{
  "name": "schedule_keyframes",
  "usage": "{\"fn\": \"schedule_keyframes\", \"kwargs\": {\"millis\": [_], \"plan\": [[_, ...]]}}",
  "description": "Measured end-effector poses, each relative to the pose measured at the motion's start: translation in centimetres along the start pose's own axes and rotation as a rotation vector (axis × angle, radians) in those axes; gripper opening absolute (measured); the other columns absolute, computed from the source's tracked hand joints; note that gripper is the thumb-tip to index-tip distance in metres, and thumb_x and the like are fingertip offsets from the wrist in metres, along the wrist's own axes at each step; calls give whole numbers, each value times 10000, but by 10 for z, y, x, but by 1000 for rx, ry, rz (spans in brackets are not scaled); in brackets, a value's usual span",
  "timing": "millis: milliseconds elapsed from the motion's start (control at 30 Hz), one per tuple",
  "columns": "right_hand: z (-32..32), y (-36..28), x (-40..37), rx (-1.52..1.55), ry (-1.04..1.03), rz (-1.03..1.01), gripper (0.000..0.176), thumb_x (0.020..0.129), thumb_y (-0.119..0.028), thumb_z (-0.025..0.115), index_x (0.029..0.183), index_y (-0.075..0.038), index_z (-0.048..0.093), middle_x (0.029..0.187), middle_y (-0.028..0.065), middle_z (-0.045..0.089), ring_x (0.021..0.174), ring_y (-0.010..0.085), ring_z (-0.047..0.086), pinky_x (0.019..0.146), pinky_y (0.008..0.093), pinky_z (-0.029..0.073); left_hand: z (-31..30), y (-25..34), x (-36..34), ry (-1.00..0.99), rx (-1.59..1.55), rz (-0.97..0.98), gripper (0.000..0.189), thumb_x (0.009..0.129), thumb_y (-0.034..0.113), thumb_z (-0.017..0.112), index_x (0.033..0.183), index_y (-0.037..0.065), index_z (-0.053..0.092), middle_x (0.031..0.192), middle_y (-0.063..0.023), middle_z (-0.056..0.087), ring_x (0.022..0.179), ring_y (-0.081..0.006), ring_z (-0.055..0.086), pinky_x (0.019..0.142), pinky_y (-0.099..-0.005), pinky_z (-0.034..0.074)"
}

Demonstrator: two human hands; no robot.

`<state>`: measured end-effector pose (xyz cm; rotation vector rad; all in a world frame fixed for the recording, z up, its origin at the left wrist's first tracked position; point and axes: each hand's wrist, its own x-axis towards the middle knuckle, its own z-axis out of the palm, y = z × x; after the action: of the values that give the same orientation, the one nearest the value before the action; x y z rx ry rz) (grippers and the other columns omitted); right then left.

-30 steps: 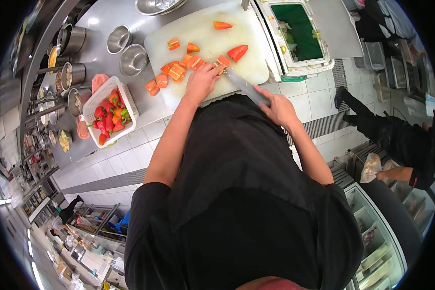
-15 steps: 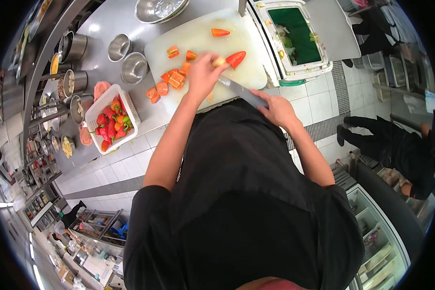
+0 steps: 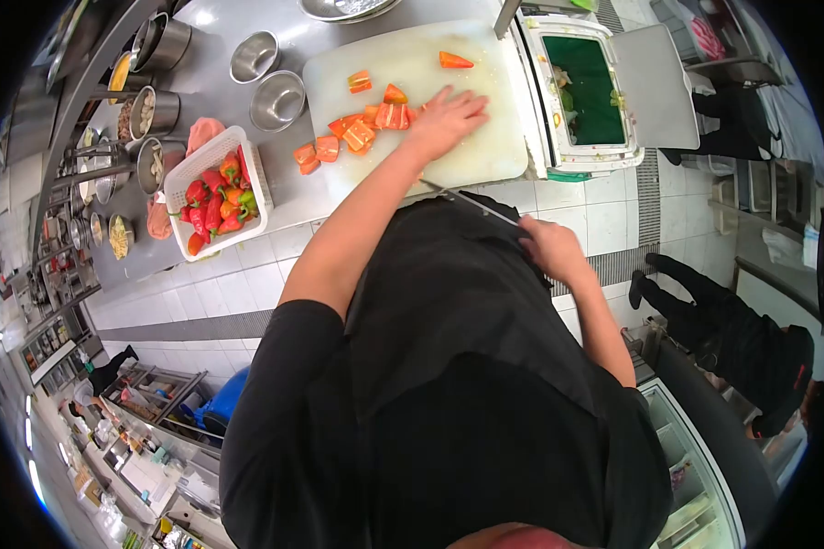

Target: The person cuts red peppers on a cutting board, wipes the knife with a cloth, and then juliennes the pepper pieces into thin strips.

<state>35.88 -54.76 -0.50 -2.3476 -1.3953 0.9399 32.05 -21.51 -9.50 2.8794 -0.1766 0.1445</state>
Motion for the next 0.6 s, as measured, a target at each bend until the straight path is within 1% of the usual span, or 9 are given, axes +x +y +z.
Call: {"fn": "schedule_keyframes", "kwargs": {"millis": [100, 167, 233, 300, 367, 433, 500, 533, 600], "plan": [[16, -22, 31, -35, -25, 27, 232, 981, -214, 687, 1142, -93, 572, 932, 221, 739, 911, 453, 712, 773, 568, 556, -12, -48, -22, 19, 245, -69, 358, 1013, 153, 555, 1341, 182, 696, 1615, -47, 519, 1537, -301, 417, 1293, -575, 250], [17, -18, 42, -32, -30, 52, 243, 988, -228, 681, 1162, -97, 573, 937, 226, 740, 920, 454, 714, 777, 572, 556, -32, -60, -40, 44, 197, -137, 347, 1013, 167, 589, 1341, 178, 703, 1617, -61, 517, 1541, -306, 409, 1295, -580, 239], [11, 3, 43, -56, 102, 88, 241, 1001, -231, 666, 1188, -95, 596, 943, 243, 744, 909, 460, 719, 765, 571, 559, -56, -59, -45, 70, 160, -205, 339, 1013, 182, 623, 1341, 174, 709, 1618, -75, 514, 1546, -311, 401, 1297, -584, 228], [1, 46, 34, 4, 284, 281, 237, 1009, -230, 651, 1195, -88, 616, 968, 259, 746, 920, 479, 715, 779, 580, 556, -75, -46, -61, 256, -30, -287, 342, 1006, 209, 677, 1342, 155, 714, 1588, -119, 536, 1532, -329, 419, 1284, -592, 248], [-21, 76, 22, 30, 421, 532, 250, 1001, -183, 624, 1222, -66, 633, 955, 271, 745, 938, 483, 714, 830, 588, 546, -84, -30, -85, 313, -65, -353, 336, 993, 197, 686, 1324, 141, 714, 1553, -125, 560, 1506, -340, 445, 1272, -581, 273], [-50, 79, 8, 14, 431, 613, 342, 972, -118, 591, 1306, -48, 597, 1021, 298, 733, 1001, 486, 705, 876, 585, 540, -87, -20, -110, 376, -93, -419, 331, 980, 185, 695, 1305, 127, 714, 1518, -131, 583, 1479, -351, 470, 1260, -570, 298], [-41, 101, 4, -102, 582, 407, 453, 940, -72, 567, 1391, -40, 539, 1118, 318, 706, 1024, 494, 693, 888, 572, 546, -78, -13, -144, 503, -138, -481, 310, 955, 98, 701, 1264, 111, 724, 1439, -131, 624, 1371, -353, 557, 1182, -539, 389], [-41, 96, 9, -119, 537, 428, 484, 939, -47, 540, 1421, -48, 503, 1258, 313, 657, 1035, 509, 679, 879, 571, 556, -76, -11, -159, 506, -131, -491, 310, 955, 98, 701, 1264, 111, 724, 1439, -131, 624, 1371, -353, 557, 1182, -539, 389], [-31, 78, 26, -159, 505, 497, 474, 942, -34, 520, 1416, -50, 509, 1274, 303, 647, 1027, 510, 681, 873, 576, 558, -73, -8, -188, 575, -124, -629, 301, 927, 43, 708, 1223, 90, 738, 1333, -126, 675, 1252, -343, 621, 1097, -492, 453]]}}
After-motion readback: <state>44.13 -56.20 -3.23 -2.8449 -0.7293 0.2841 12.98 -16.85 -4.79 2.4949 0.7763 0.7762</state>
